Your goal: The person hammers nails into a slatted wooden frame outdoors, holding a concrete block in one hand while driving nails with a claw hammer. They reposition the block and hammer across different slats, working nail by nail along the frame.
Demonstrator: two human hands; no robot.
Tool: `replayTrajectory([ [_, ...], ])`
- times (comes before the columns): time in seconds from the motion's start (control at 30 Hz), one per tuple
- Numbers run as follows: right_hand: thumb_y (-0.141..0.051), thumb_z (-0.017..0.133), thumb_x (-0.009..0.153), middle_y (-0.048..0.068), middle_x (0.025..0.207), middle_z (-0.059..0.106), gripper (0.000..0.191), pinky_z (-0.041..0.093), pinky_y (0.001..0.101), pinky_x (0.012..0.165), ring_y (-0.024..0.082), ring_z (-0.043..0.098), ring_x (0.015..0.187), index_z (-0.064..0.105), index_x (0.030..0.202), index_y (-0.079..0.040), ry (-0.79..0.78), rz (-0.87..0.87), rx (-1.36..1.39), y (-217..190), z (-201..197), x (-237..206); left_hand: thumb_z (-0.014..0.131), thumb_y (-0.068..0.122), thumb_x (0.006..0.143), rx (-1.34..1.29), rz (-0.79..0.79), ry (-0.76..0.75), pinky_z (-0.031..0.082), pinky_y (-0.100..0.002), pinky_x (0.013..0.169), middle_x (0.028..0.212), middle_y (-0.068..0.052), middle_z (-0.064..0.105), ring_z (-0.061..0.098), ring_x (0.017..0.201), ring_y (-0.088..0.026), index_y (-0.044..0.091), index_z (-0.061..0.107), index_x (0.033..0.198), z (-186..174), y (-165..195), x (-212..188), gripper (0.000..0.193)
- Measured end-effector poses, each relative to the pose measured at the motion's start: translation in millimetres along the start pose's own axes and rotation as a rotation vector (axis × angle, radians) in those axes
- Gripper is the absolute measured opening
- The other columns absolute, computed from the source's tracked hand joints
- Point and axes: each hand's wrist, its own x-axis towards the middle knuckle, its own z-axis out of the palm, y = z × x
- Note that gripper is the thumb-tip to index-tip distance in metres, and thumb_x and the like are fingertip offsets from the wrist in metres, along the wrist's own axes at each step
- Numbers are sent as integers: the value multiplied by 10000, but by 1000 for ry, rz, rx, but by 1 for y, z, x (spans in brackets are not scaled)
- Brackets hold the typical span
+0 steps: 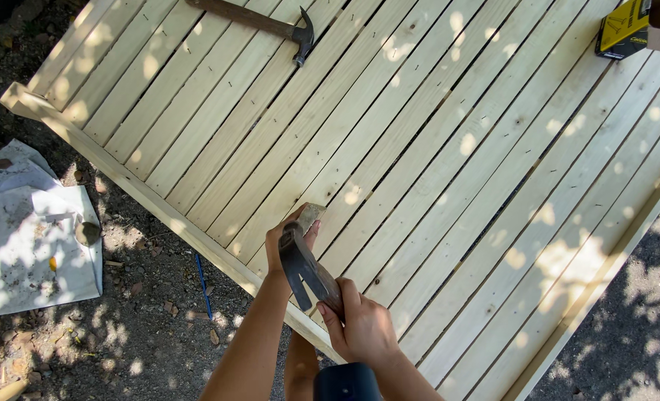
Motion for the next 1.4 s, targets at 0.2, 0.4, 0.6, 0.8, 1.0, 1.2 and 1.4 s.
replayTrajectory([
  [0.2, -336, 619, 995, 147, 616, 668, 314, 528, 456, 521, 359, 676, 552, 537, 1083, -46, -95, 226, -56, -2, 2, 2, 800, 252, 810, -169, -48, 36, 600, -275, 694, 870, -81, 810, 770, 739, -152, 128, 745, 1219, 4, 0, 2, 431],
  [0.4, -327, 635, 961, 151, 605, 656, 322, 519, 460, 508, 366, 665, 528, 535, 1076, -43, -40, 215, -50, -4, 9, 4, 815, 291, 844, 107, 46, 16, 574, -311, 674, 841, -124, 767, 730, 718, -233, 140, 752, 1243, 6, -8, 7, 431],
  [0.6, -293, 621, 945, 123, 627, 685, 310, 534, 432, 482, 334, 686, 517, 551, 1080, -22, 90, 46, 55, 1, 13, 9, 771, 301, 840, 18, 27, -8, 582, -338, 680, 831, -125, 767, 744, 704, -269, 138, 762, 1203, 7, -8, 10, 398],
  [0.8, -322, 600, 983, 133, 566, 651, 305, 525, 435, 531, 346, 681, 525, 558, 1122, -54, -65, 340, 51, 6, 19, 11, 801, 319, 858, -18, 212, 77, 589, -337, 685, 890, -114, 776, 758, 792, -272, 136, 743, 1206, 10, -15, 13, 398],
  [1.0, -356, 614, 983, 143, 571, 646, 358, 518, 433, 514, 365, 660, 524, 527, 1129, -41, -30, 268, -124, 5, 30, 16, 794, 279, 839, 29, 51, 25, 583, -348, 675, 850, -133, 767, 751, 741, -289, 159, 761, 1199, 13, -17, 16, 381],
  [1.2, -390, 648, 971, 122, 569, 657, 369, 530, 404, 508, 299, 687, 527, 549, 1060, -46, 78, 423, 117, 15, 41, 5, 733, 204, 865, 99, 68, 15, 603, -348, 702, 908, -129, 781, 752, 811, -304, 198, 776, 1274, 11, -26, 20, 410],
  [1.4, -199, 693, 851, 86, 607, 670, 274, 550, 382, 497, 202, 687, 488, 609, 1035, -14, 220, 731, 337, 73, 42, 18, 803, 254, 821, -130, 60, -38, 600, -322, 779, 978, -89, 799, 786, 875, -237, 136, 722, 1268, 13, -28, 23, 469],
])
